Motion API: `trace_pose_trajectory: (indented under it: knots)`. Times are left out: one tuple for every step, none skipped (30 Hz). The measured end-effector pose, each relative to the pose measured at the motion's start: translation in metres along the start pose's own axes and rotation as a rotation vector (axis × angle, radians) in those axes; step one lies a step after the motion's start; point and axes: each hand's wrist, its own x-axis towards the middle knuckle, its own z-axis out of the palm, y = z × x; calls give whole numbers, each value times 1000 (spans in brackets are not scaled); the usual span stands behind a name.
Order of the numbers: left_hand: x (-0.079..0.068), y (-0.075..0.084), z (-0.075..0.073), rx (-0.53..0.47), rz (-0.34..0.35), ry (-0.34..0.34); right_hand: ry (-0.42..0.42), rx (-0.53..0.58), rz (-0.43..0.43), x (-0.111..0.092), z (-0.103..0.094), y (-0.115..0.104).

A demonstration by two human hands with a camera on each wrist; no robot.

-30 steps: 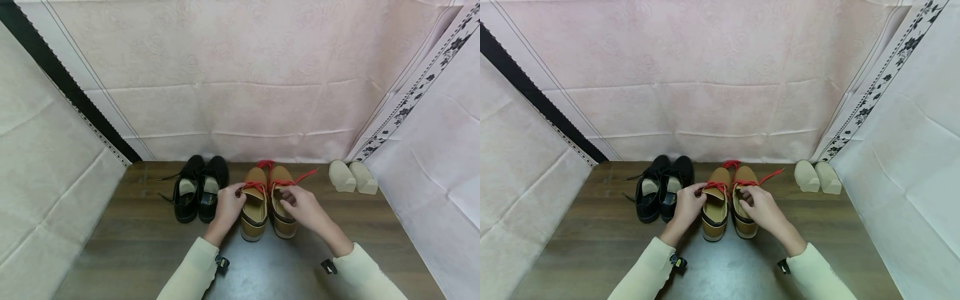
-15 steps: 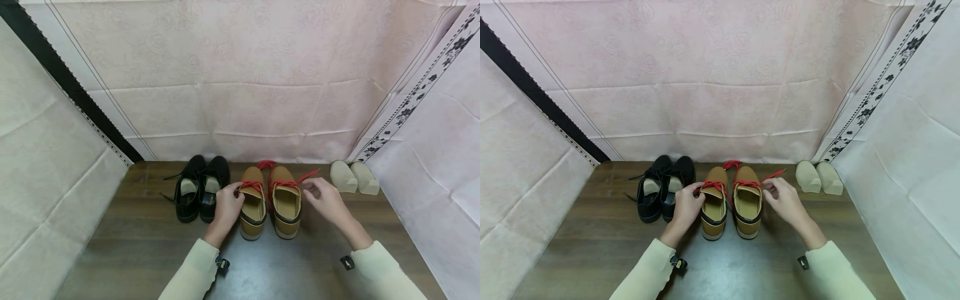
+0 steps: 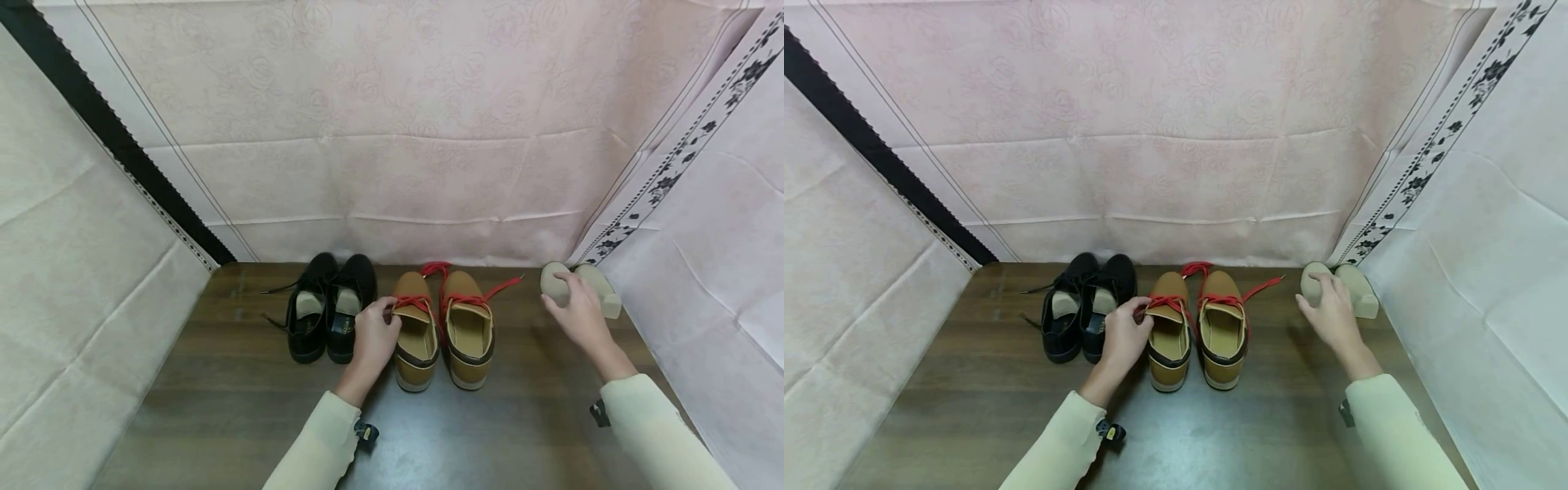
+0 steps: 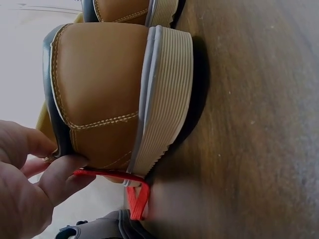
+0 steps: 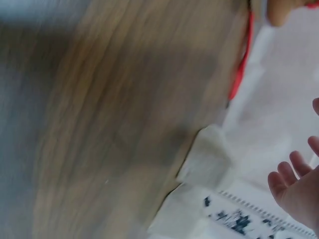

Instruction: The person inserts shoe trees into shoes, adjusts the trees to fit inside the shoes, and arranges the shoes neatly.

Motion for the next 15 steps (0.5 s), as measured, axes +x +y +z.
trace_pose_trajectory:
  knots:
    - [0,0,0,-4,-8,-4,-6,-2,19,1,0,5]
    - [0,0,0,-10,-12,-5,-12,-3,38,1,0,9]
    - [0,0,0,-19,-20,-11,-17,-2,59,2,0,12]
    - [0,0,-1,-30,-28,-18,-20,-1,82,2,0,16]
    - [0,0,-1,-40,-37,-26,-23,-1,104,3,0,19]
    - [1,-1,-2,-50,-47,-34,-23,-1,125,3,1,22]
    - [1,-2,-2,-64,-54,-41,-22,-3,143,3,2,24]
    - [2,-2,-3,-78,-64,-48,-20,-4,160,3,2,26]
    - [2,-3,-4,-89,-75,-57,-17,-6,176,3,3,28]
    - [3,-4,-4,-98,-80,-64,-12,-9,189,3,4,29]
    - [4,-5,-5,-107,-84,-71,-8,-10,204,3,5,31]
    - [5,-6,-6,-114,-87,-80,-8,-14,222,3,6,32]
    - [5,-7,-7,-123,-89,-88,-10,-13,240,3,7,33]
    - [6,-8,-8,-130,-90,-97,-10,-10,259,3,8,33]
    - [6,-9,-9,-135,-92,-104,-9,-8,277,3,10,34]
